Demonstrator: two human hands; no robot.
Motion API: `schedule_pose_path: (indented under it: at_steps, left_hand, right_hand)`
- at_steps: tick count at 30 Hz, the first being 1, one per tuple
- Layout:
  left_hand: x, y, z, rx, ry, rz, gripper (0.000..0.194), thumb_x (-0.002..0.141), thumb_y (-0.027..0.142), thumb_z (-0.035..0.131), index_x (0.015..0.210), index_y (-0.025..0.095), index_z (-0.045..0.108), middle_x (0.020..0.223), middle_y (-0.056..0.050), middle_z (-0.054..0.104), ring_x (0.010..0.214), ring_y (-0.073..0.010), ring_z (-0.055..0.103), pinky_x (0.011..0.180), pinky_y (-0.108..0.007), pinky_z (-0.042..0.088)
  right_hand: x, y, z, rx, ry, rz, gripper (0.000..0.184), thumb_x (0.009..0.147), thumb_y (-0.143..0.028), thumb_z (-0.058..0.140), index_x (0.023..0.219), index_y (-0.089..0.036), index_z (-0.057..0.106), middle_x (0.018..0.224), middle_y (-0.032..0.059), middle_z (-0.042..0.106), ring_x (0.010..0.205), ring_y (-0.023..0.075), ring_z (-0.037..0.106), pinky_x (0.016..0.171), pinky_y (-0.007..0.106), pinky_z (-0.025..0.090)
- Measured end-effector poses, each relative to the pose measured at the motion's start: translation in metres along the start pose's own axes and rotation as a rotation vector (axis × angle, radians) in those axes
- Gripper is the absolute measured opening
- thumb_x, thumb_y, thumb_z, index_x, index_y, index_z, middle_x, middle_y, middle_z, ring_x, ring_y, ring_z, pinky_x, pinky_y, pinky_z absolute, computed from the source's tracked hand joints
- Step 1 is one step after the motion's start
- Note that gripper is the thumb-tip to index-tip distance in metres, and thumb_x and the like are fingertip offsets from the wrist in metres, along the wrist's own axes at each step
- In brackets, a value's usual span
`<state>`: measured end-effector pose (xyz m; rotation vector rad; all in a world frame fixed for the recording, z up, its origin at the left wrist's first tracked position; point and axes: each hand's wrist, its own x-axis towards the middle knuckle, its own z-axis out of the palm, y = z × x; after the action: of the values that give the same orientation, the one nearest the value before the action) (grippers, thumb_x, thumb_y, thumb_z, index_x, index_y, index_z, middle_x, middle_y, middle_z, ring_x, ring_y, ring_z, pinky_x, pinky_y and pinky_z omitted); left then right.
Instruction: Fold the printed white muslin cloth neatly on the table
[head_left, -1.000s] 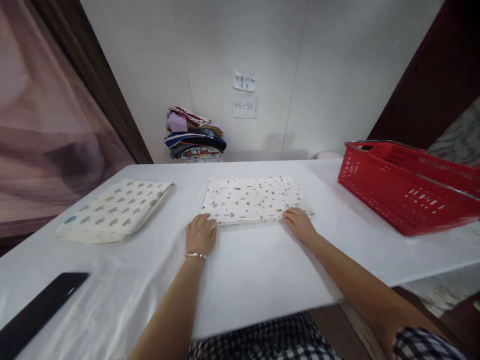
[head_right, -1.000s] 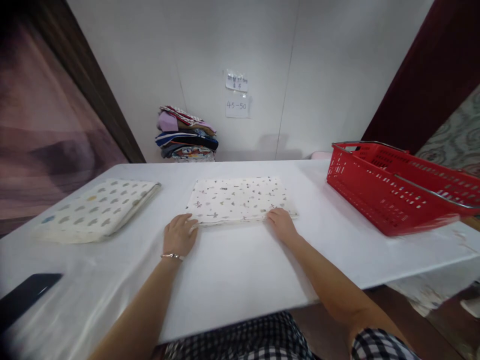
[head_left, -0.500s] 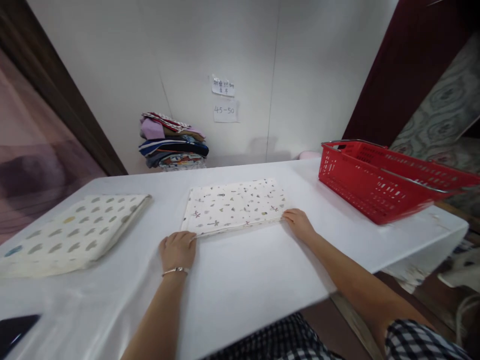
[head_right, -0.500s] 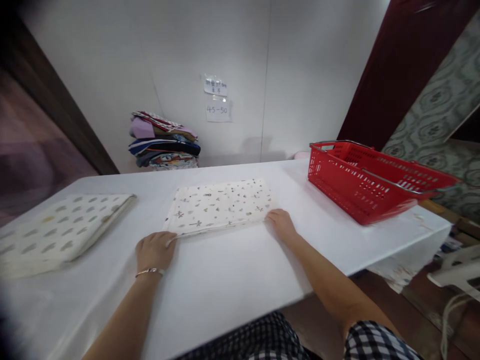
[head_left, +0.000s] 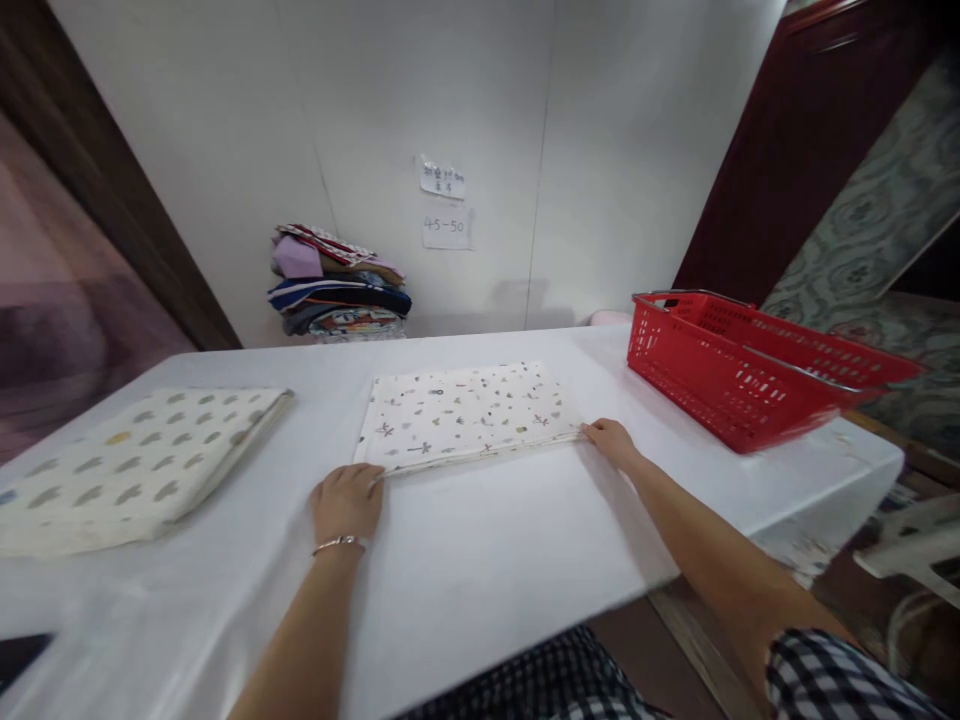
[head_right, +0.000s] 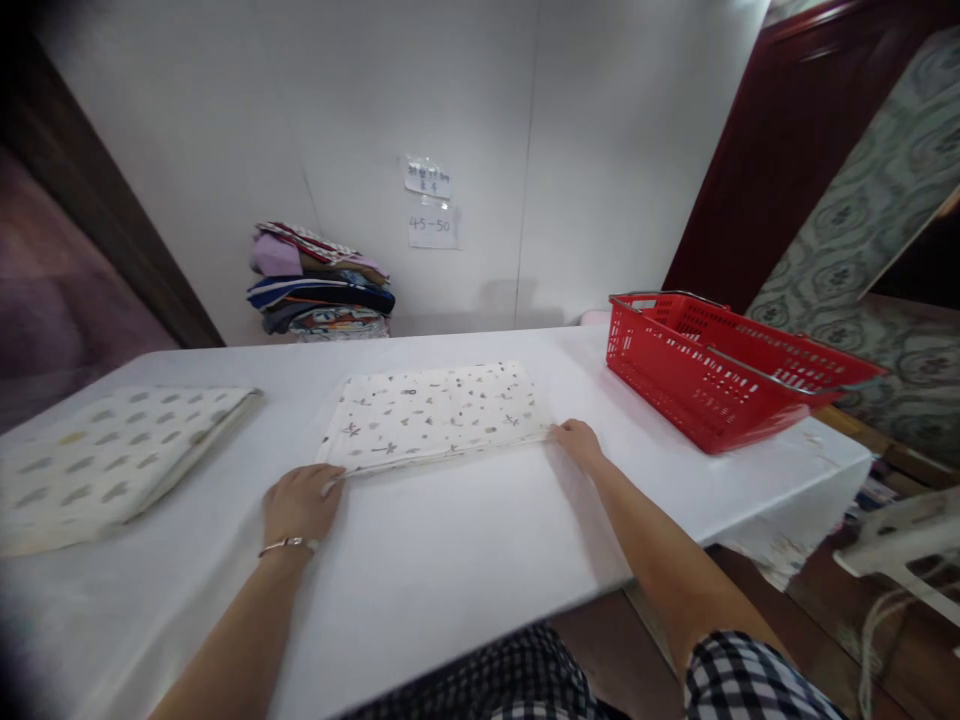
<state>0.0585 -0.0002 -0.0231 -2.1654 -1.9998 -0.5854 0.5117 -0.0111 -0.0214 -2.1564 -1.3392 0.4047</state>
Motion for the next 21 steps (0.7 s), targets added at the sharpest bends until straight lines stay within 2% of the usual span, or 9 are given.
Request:
schedule_pose_path:
  at_steps: [3, 6, 9, 12, 14, 16, 19, 21]
  left_hand:
    - [-0.002, 0.001, 0.0, -0.036, 0.004, -0.018, 0.023, 0.077, 0.027, 0.049, 0.091, 0.027, 0.067, 0.102, -0.002, 0.065, 0.103, -0.0238, 0.05, 0.088, -0.04, 0.036]
    - [-0.004, 0.001, 0.001, -0.108, 0.012, -0.051, 0.02, 0.075, 0.023, 0.051, 0.085, 0.027, 0.068, 0.099, -0.001, 0.066, 0.101, -0.0233, 0.051, 0.088, -0.04, 0.037]
    - [-0.004, -0.004, 0.007, -0.27, 0.049, -0.08, 0.018, 0.071, 0.02, 0.054, 0.082, 0.026, 0.068, 0.094, -0.001, 0.066, 0.099, -0.0206, 0.053, 0.089, -0.035, 0.04]
    - [-0.005, -0.012, 0.014, -0.465, 0.141, -0.208, 0.019, 0.074, 0.023, 0.052, 0.085, 0.025, 0.066, 0.095, 0.0, 0.065, 0.093, -0.0164, 0.056, 0.086, -0.029, 0.043]
    - [-0.006, -0.018, 0.014, -0.498, 0.186, -0.322, 0.021, 0.076, 0.026, 0.049, 0.089, 0.025, 0.065, 0.099, 0.0, 0.064, 0.094, -0.0164, 0.056, 0.084, -0.029, 0.044]
    - [-0.008, -0.021, 0.009, -0.436, 0.175, -0.41, 0.024, 0.077, 0.026, 0.047, 0.093, 0.024, 0.065, 0.102, -0.002, 0.063, 0.097, -0.0181, 0.054, 0.086, -0.031, 0.043]
    - [-0.011, -0.02, -0.002, -0.289, 0.066, -0.486, 0.027, 0.078, 0.025, 0.045, 0.094, 0.022, 0.066, 0.105, -0.005, 0.062, 0.101, -0.0217, 0.052, 0.086, -0.034, 0.04]
    - [-0.012, -0.017, -0.009, -0.221, -0.02, -0.49, 0.027, 0.078, 0.026, 0.044, 0.089, 0.022, 0.068, 0.104, -0.006, 0.062, 0.102, -0.0234, 0.051, 0.085, -0.036, 0.039]
  right_hand:
    - [0.0, -0.004, -0.001, -0.021, -0.017, 0.02, 0.023, 0.067, -0.036, 0.056, 0.07, -0.015, 0.065, 0.055, 0.0017, 0.06, 0.055, 0.0145, 0.054, 0.049, 0.022, 0.034]
    - [0.0, 0.0, -0.003, -0.06, -0.018, 0.014, 0.022, 0.068, -0.034, 0.055, 0.071, -0.015, 0.065, 0.06, 0.0037, 0.062, 0.059, 0.0169, 0.057, 0.051, 0.024, 0.036]
    - [0.004, 0.004, -0.003, -0.214, -0.029, -0.007, 0.026, 0.068, -0.036, 0.053, 0.079, -0.016, 0.065, 0.073, 0.0074, 0.065, 0.067, 0.0213, 0.059, 0.056, 0.028, 0.04]
    - [0.005, -0.007, 0.008, -0.252, 0.103, -0.238, 0.034, 0.072, -0.033, 0.049, 0.098, -0.016, 0.062, 0.101, 0.0113, 0.062, 0.087, 0.0241, 0.058, 0.071, 0.033, 0.044]
    - [-0.004, -0.027, 0.022, -0.172, 0.093, -0.418, 0.034, 0.075, -0.033, 0.045, 0.101, -0.017, 0.06, 0.11, 0.0099, 0.059, 0.097, 0.0237, 0.055, 0.081, 0.035, 0.042]
    - [-0.021, -0.056, 0.041, -0.07, 0.01, -0.569, 0.031, 0.078, -0.035, 0.043, 0.098, -0.019, 0.061, 0.107, 0.0075, 0.06, 0.101, 0.0227, 0.053, 0.087, 0.035, 0.04]
    - [-0.055, -0.105, 0.074, 0.051, -0.156, -0.729, 0.027, 0.08, -0.036, 0.043, 0.092, -0.022, 0.062, 0.102, 0.0058, 0.062, 0.096, 0.0212, 0.054, 0.085, 0.034, 0.041]
    - [-0.076, -0.137, 0.095, 0.107, -0.253, -0.824, 0.024, 0.082, -0.032, 0.042, 0.089, -0.024, 0.063, 0.098, 0.004, 0.063, 0.094, 0.0198, 0.054, 0.083, 0.033, 0.041]
